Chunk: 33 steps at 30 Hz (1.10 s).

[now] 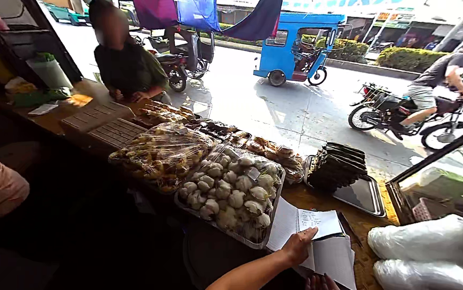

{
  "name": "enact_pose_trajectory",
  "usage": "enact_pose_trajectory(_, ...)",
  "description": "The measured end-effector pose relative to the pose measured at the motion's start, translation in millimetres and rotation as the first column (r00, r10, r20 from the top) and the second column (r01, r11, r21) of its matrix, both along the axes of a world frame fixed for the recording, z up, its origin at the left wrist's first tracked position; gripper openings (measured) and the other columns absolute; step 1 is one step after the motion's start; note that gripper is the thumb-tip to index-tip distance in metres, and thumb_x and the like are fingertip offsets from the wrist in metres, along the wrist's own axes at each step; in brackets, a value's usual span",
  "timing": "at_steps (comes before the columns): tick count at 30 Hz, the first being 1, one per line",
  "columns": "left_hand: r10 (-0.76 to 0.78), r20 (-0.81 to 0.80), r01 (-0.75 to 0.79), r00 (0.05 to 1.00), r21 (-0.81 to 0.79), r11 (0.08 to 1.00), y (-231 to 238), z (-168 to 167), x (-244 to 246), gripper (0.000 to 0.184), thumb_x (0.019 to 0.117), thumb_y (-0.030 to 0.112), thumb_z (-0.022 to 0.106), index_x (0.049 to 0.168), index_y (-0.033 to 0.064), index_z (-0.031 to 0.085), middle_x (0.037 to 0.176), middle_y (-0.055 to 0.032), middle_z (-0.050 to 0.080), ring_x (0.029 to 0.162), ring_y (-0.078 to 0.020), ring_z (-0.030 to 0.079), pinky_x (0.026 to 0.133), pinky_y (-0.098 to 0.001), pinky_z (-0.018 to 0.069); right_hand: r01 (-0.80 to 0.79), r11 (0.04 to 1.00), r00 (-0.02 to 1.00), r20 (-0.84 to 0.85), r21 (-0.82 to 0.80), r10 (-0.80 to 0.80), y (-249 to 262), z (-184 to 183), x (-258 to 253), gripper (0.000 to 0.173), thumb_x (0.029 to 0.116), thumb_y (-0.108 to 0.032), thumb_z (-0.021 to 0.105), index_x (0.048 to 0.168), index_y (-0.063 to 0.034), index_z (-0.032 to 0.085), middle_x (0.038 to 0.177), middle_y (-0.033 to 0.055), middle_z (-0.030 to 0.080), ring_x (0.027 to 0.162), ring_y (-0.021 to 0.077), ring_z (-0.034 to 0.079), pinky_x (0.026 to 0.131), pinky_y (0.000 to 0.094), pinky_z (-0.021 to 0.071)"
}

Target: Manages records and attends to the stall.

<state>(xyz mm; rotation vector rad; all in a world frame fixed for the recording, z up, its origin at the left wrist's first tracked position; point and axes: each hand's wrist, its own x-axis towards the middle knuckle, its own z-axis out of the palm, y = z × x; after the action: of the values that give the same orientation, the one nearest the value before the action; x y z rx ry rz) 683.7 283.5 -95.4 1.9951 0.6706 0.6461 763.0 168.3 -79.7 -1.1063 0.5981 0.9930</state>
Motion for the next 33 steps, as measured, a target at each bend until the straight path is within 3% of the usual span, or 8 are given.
enact_pose_trajectory(8,0.024,-0.013,-0.024,1.000,-0.008,1.000,0,5,6,0.063,0.0894,-0.020,0.045,0.151,-0.0101,0.040,0.153,-0.0286,0.047,0.142,-0.0380,0.049,0.119,-0.0465,0.0369,-0.143,0.983,0.986,0.101,0.115,0.131,19,7,4,0.024,0.1061,-0.026,0.047,0.122,-0.0080,0.048,0.104,0.0089,0.058,0.090,0.0177,0.063,0.080,0.0343,0.0554)
enact_pose_trajectory(10,0.042,-0.016,-0.042,0.999,-0.004,0.999,0,7,6,0.061,0.0907,-0.019,0.043,0.151,-0.0098,0.040,0.152,-0.0280,0.048,0.140,-0.0378,0.051,0.118,-0.0465,0.0382,-0.119,0.982,0.992,0.056,0.148,0.112,28,-7,5,0.014,0.1051,-0.023,0.048,0.108,-0.0107,0.054,0.086,0.0040,0.065,0.072,0.0115,0.067,0.066,0.0263,0.0584)
enact_pose_trajectory(13,0.060,-0.025,-0.060,0.998,0.003,0.998,4,13,3,0.060,0.0911,-0.019,0.041,0.151,-0.0099,0.041,0.151,-0.0274,0.050,0.137,-0.0383,0.054,0.116,-0.0465,0.0401,-0.168,0.970,0.985,0.064,0.175,0.159,34,-30,8,0.017,0.1078,-0.025,0.045,0.108,-0.0113,0.055,0.082,0.0015,0.065,0.065,0.0079,0.065,0.058,0.0227,0.0558)
enact_pose_trajectory(17,0.084,-0.092,-0.086,0.992,-0.016,0.996,15,37,7,0.056,0.0945,-0.016,0.039,0.150,-0.0102,0.041,0.143,-0.0314,0.055,0.132,-0.0435,0.056,0.115,-0.0503,0.0407,-0.265,0.964,0.901,0.361,0.022,0.239,32,-31,14,0.026,0.1103,-0.014,0.044,0.130,0.0039,0.045,0.098,0.0110,0.061,0.078,0.0122,0.064,0.069,0.0285,0.0561)
enact_pose_trajectory(23,0.181,-0.136,-0.192,0.974,-0.075,0.978,32,48,14,0.053,0.0970,-0.011,0.045,0.150,-0.0079,0.043,0.128,-0.0347,0.063,0.119,-0.0488,0.062,0.103,-0.0600,0.0460,-0.247,0.939,0.698,0.628,-0.241,0.344,-14,19,46,0.030,0.1068,-0.006,0.051,0.131,0.0114,0.048,0.104,0.0190,0.064,0.084,0.0167,0.068,0.074,0.0317,0.0594)
enact_pose_trajectory(29,0.109,-0.113,-0.108,0.988,0.016,0.994,15,46,8,0.058,0.0947,-0.014,0.050,0.152,-0.0054,0.041,0.128,-0.0329,0.063,0.111,-0.0498,0.066,0.095,-0.0615,0.0520,-0.206,0.930,0.424,0.829,-0.304,0.365,-113,101,93,0.014,0.1006,0.000,0.052,0.115,-0.0018,0.054,0.084,-0.0076,0.070,0.072,-0.0003,0.070,0.066,0.0197,0.0616)
enact_pose_trajectory(31,0.033,-0.203,-0.015,0.979,0.087,0.996,2,27,20,0.062,0.0915,-0.015,0.055,0.152,-0.0068,0.041,0.140,-0.0311,0.057,0.124,-0.0455,0.062,0.105,-0.0570,0.0492,-0.144,0.949,0.316,0.896,-0.280,0.312,-141,129,105,0.017,0.0961,0.000,0.052,0.111,-0.0081,0.055,0.085,-0.0155,0.071,0.077,-0.0042,0.070,0.074,0.0175,0.0613)
enact_pose_trajectory(33,-0.067,-0.420,0.125,0.905,0.114,0.986,-17,14,36,0.056,0.0992,-0.008,0.048,0.154,-0.0056,0.037,0.150,-0.0336,0.046,0.139,-0.0454,0.049,0.115,-0.0544,0.0410,-0.061,0.969,0.268,0.931,-0.239,0.247,-159,158,110,0.022,0.0948,0.001,0.050,0.115,-0.0057,0.051,0.089,-0.0172,0.070,0.082,-0.0062,0.069,0.080,0.0163,0.0600)
